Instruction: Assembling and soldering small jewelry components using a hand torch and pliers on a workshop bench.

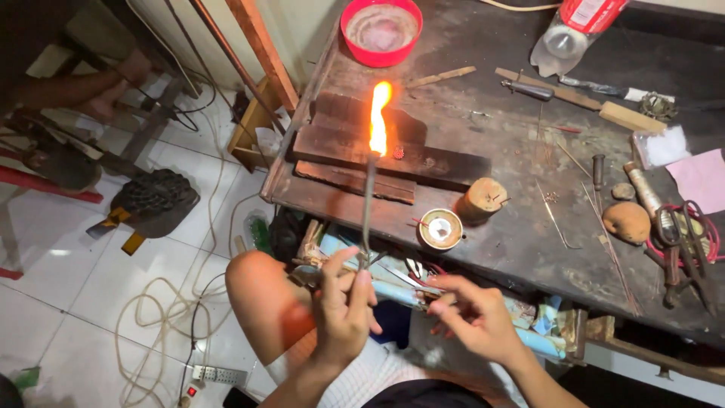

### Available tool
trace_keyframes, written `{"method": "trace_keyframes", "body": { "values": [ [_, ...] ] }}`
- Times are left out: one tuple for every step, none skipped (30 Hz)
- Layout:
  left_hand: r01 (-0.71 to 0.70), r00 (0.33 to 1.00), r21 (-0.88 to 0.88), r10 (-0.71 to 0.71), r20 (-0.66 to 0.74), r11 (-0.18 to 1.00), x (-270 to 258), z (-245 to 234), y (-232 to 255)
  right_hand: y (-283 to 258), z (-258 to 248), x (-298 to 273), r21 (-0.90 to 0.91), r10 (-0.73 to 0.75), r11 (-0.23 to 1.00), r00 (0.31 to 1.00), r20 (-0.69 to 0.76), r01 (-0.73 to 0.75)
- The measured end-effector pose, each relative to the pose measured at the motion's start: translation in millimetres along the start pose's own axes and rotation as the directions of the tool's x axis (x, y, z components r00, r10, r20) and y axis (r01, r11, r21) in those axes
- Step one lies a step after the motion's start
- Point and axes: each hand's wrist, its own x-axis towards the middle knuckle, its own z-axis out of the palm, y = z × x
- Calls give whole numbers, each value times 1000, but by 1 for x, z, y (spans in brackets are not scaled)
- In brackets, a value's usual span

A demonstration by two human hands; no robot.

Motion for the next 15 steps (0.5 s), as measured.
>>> {"method": "trace_keyframes", "body": {
  "values": [
    [4, 1000, -5, -4, -3, 1000, 2, 4, 0, -7, 10, -1, -6, 4, 1000, 1000, 3, -4],
    [16, 1000, -43, -16, 10, 999, 4, 9, -1, -14, 21, -3, -45, -55, 997, 990, 129, 61],
    [37, 999, -82, -36, 24, 996, 2, 13, -1, -20, 31, -8, -76, -99, 990, 962, 256, 122],
    [49, 999, -88, -47, 21, 995, 2, 15, -1, -11, 49, -11, -81, -87, 991, 962, 259, 111],
    [33, 999, -116, -30, 32, 993, 6, 17, -1, -1, 66, -11, -102, -214, 962, 933, 289, 252],
    [18, 999, -144, -12, 42, 989, 9, 18, 0, 8, 84, -12, -118, -334, 914, 886, 322, 388],
    [17, 999, -147, -12, 36, 989, 10, 16, -2, 16, 92, -11, -120, -333, 914, 884, 328, 389],
    [-72, 996, -109, 77, 40, 991, 12, 14, -5, 24, 100, -11, -107, -341, 921, 908, 241, 374],
    [-158, 986, -67, 162, 50, 985, 13, 10, -7, 33, 110, -11, -90, -344, 929, 927, 150, 359],
    [-156, 986, -65, 159, 47, 986, 14, 8, -5, 29, 111, -10, -87, -343, 930, 927, 154, 358],
    [-210, 978, 84, 209, 20, 974, 15, 5, -4, 25, 113, -10, -99, -353, 924, 923, 155, 370],
    [-255, 965, 233, 261, 2, 939, 15, 3, -2, 22, 116, -11, -111, -363, 918, 918, 157, 382],
    [-254, 966, 232, 260, 6, 939, 16, 3, -5, 18, 116, -11, -111, -362, 919, 920, 153, 379],
    [-278, 958, 275, 285, 17, 920, 16, 3, -8, 14, 117, -10, -125, -391, 902, 905, 167, 413],
    [-304, 950, 314, 311, 29, 899, 17, 3, -10, 10, 117, -9, -141, -420, 884, 889, 182, 446]
  ]
}}
